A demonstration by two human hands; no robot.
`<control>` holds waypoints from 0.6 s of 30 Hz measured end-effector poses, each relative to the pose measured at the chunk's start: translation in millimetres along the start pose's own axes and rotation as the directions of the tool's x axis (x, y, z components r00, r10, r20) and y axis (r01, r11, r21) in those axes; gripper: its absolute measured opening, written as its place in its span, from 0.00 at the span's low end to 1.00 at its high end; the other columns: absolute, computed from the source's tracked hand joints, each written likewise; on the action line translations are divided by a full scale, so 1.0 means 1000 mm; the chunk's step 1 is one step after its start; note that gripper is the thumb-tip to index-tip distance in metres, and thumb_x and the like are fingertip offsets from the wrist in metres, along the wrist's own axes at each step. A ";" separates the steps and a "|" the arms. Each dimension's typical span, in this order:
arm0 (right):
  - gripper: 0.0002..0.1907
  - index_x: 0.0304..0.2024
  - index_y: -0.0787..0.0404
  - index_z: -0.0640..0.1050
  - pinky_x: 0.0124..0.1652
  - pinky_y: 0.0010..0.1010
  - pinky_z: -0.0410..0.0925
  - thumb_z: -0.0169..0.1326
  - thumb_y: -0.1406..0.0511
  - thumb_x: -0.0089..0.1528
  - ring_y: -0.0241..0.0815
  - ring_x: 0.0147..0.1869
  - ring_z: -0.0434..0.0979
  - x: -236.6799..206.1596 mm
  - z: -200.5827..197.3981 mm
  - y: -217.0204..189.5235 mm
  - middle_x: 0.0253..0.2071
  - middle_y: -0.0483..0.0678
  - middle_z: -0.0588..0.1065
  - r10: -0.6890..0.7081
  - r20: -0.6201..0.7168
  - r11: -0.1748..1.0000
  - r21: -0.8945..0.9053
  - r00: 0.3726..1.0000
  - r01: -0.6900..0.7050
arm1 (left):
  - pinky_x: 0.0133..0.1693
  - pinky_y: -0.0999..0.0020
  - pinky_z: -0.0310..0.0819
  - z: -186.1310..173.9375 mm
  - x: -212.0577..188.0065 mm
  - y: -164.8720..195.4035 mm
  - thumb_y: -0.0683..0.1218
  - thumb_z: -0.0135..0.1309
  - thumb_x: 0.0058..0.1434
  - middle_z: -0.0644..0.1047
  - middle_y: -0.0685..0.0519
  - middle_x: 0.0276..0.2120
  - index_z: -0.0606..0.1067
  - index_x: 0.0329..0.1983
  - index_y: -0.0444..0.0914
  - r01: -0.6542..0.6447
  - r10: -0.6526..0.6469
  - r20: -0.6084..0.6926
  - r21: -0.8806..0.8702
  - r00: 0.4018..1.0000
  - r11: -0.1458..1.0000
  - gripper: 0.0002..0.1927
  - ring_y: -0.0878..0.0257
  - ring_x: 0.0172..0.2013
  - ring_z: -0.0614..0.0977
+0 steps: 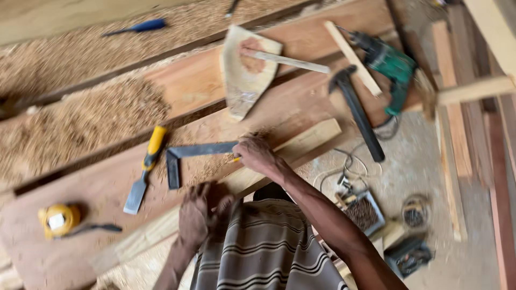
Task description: The person uses a try square and pencil to mark cut lines on a wooden plank, then uses a hand saw to cut along the marked line. The person repeatedly repositions the square and marks multiple lines before sawing.
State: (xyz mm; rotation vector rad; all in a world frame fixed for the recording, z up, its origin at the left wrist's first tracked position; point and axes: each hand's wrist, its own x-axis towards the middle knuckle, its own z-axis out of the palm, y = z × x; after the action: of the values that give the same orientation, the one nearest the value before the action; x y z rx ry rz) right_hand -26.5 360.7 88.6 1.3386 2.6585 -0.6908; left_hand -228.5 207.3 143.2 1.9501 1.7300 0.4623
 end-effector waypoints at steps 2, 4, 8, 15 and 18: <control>0.08 0.41 0.59 0.82 0.46 0.38 0.71 0.57 0.70 0.60 0.42 0.42 0.77 -0.018 -0.008 0.003 0.36 0.49 0.78 0.092 -0.085 0.990 0.119 0.992 -0.082 | 0.54 0.52 0.70 0.005 -0.001 0.008 0.60 0.61 0.52 0.75 0.40 0.52 0.69 0.61 0.32 -0.051 0.052 -0.006 0.049 0.999 0.997 0.39 0.43 0.52 0.74; 0.12 0.46 0.62 0.81 0.44 0.38 0.71 0.59 0.66 0.60 0.44 0.42 0.77 -0.046 -0.022 0.003 0.38 0.50 0.78 0.184 -0.215 0.959 0.255 0.959 -0.127 | 0.52 0.53 0.71 0.014 0.002 0.008 0.64 0.60 0.54 0.75 0.40 0.51 0.69 0.61 0.32 -0.066 0.060 0.059 0.108 0.996 0.992 0.41 0.45 0.51 0.75; 0.16 0.51 0.64 0.79 0.43 0.35 0.74 0.58 0.61 0.65 0.43 0.42 0.79 -0.139 -0.040 0.006 0.43 0.52 0.78 0.413 -0.451 0.856 0.489 0.791 -0.168 | 0.45 0.55 0.77 0.042 0.015 -0.002 0.69 0.58 0.54 0.77 0.44 0.45 0.71 0.59 0.34 -0.103 0.071 0.137 0.237 0.988 0.966 0.41 0.49 0.46 0.79; 0.13 0.52 0.64 0.79 0.48 0.35 0.78 0.55 0.64 0.68 0.43 0.50 0.83 -0.327 0.027 0.019 0.48 0.54 0.80 0.766 -0.441 0.581 0.787 0.468 -0.208 | 0.30 0.49 0.79 0.042 0.021 0.014 0.67 0.65 0.50 0.82 0.43 0.38 0.74 0.46 0.37 -0.194 0.164 0.151 0.212 0.975 0.958 0.35 0.46 0.32 0.83; 0.16 0.55 0.62 0.77 0.44 0.36 0.80 0.54 0.64 0.67 0.41 0.47 0.85 -0.386 0.055 0.054 0.45 0.50 0.81 0.915 -0.304 0.378 0.877 0.267 -0.297 | 0.32 0.50 0.80 0.044 0.021 0.032 0.67 0.67 0.48 0.82 0.43 0.35 0.75 0.46 0.38 -0.015 -0.092 0.345 0.296 0.934 0.955 0.34 0.47 0.32 0.84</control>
State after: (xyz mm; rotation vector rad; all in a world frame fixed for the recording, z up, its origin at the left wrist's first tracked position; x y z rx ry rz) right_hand 245.7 78.9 125.0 3.4479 1.5982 -1.1572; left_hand -175.4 219.9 123.5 2.0393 1.6640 -0.1715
